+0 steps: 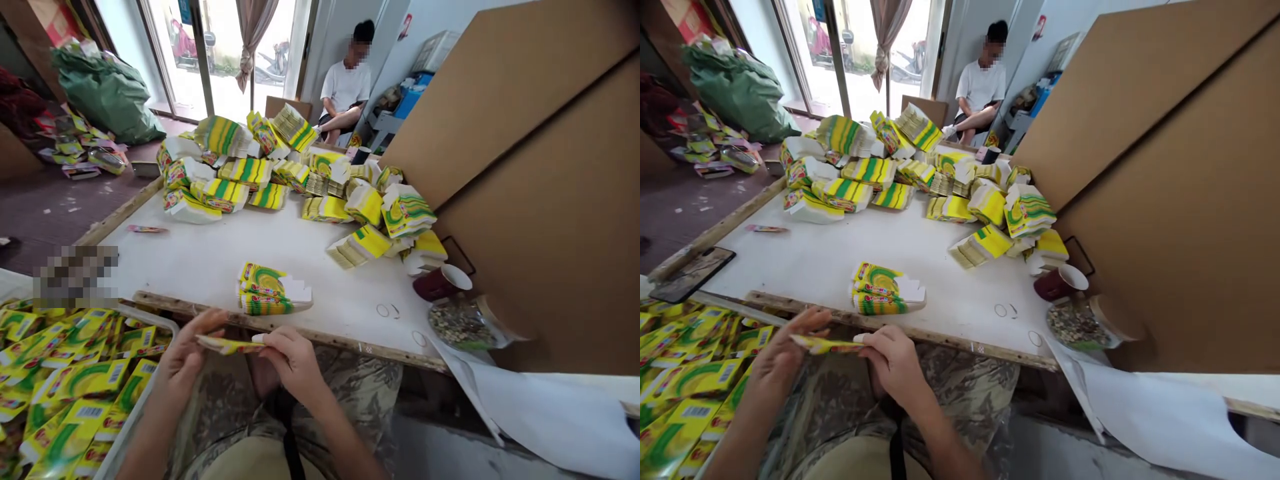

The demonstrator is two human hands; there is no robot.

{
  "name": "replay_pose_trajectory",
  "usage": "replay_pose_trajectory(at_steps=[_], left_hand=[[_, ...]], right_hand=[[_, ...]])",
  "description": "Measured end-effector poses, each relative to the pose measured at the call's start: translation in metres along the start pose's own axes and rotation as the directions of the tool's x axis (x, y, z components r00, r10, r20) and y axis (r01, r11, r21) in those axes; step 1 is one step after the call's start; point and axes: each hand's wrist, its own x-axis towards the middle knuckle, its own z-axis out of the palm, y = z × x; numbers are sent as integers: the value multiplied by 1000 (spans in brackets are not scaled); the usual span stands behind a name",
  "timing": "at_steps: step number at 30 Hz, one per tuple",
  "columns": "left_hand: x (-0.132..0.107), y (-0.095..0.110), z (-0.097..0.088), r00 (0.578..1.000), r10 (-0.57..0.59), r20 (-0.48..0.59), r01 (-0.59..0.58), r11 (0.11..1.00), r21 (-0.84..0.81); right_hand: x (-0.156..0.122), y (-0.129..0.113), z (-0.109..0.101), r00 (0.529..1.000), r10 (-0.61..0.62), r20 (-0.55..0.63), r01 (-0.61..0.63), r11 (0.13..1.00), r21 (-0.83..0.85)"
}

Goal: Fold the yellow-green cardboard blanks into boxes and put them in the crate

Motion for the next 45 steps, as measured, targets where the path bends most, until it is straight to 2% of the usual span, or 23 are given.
replay_pose_trajectory(at_steps=[3, 6, 8, 9, 11, 12, 13, 14, 16, 17, 18, 19, 21, 23, 25, 28, 30, 33, 35, 36, 39, 41, 45], left_hand=[[-2, 26, -11, 984, 65, 165, -102, 968, 231], [-10, 28, 2, 945, -71, 320, -121, 832, 542], [-16, 19, 17, 926, -133, 354, -120, 785, 608], [-19, 14, 24, 929, -129, 347, -127, 770, 625], [-23, 6, 34, 954, -46, 295, -172, 724, 668], [-25, 3, 37, 959, 11, 282, -210, 693, 689], [-27, 1, 39, 956, 66, 287, -257, 665, 701], [-29, 0, 40, 943, 120, 310, -311, 643, 700], [-32, -2, 43, 904, 211, 371, -419, 611, 672], [-34, -2, 44, 885, 246, 396, -460, 601, 654], [-35, -2, 45, 870, 271, 412, -488, 597, 637], [-36, -2, 46, 863, 283, 420, -500, 599, 625], [-36, -2, 47, 869, 257, 424, -485, 617, 620], [-34, -3, 46, 888, 175, 425, -431, 638, 638], [-31, -6, 45, 913, 58, 405, -337, 666, 665], [-24, -15, 44, 918, -23, 396, -256, 729, 635], [-20, -19, 44, 921, 24, 389, -267, 764, 587], [-16, -19, 44, 950, 89, 298, -254, 774, 580], [-15, -14, 41, 965, 108, 237, -240, 728, 642], [-15, -12, 38, 967, 115, 226, -241, 690, 683], [-16, -7, 30, 960, 123, 250, -273, 597, 754], [-16, -8, 24, 954, 133, 267, -293, 581, 759], [-13, -10, 20, 942, 135, 308, -328, 569, 754]], right_hand=[[-2, -7, -11, 975, -187, 122, 212, 946, -245], [-7, -16, -8, 928, -312, 205, 360, 894, -267], [-12, -18, -2, 950, -291, 113, 309, 927, -215], [-15, -18, 2, 975, -220, 16, 219, 961, -166], [-19, -16, 9, 988, 48, -149, -38, 997, 70], [-20, -14, 12, 967, 212, -145, -169, 950, 261], [-20, -13, 15, 933, 356, -57, -292, 839, 459], [-20, -13, 17, 890, 446, 97, -406, 676, 615], [-19, -13, 20, 802, 446, 397, -565, 352, 746], [-18, -13, 20, 768, 416, 488, -613, 254, 748], [-18, -13, 19, 745, 393, 539, -643, 209, 737], [-18, -12, 19, 735, 388, 556, -656, 202, 727], [-19, -9, 18, 734, 414, 537, -659, 248, 710], [-22, -6, 19, 765, 441, 470, -629, 353, 693], [-25, -6, 20, 832, 405, 379, -552, 545, 631], [-28, -11, 20, 927, 205, 315, -314, 881, 354], [-26, -13, 20, 952, 82, 295, -133, 979, 158], [-21, -9, 18, 986, 18, 164, -31, 996, 80], [-18, -3, 16, 997, 28, 68, -35, 993, 116], [-17, 0, 15, 998, 34, 59, -41, 991, 127], [-17, 7, 13, 983, 34, 181, -48, 996, 75], [-16, 10, 11, 960, 43, 277, -50, 999, 17], [-10, 13, -2, 927, 55, 371, -63, 998, 9]])
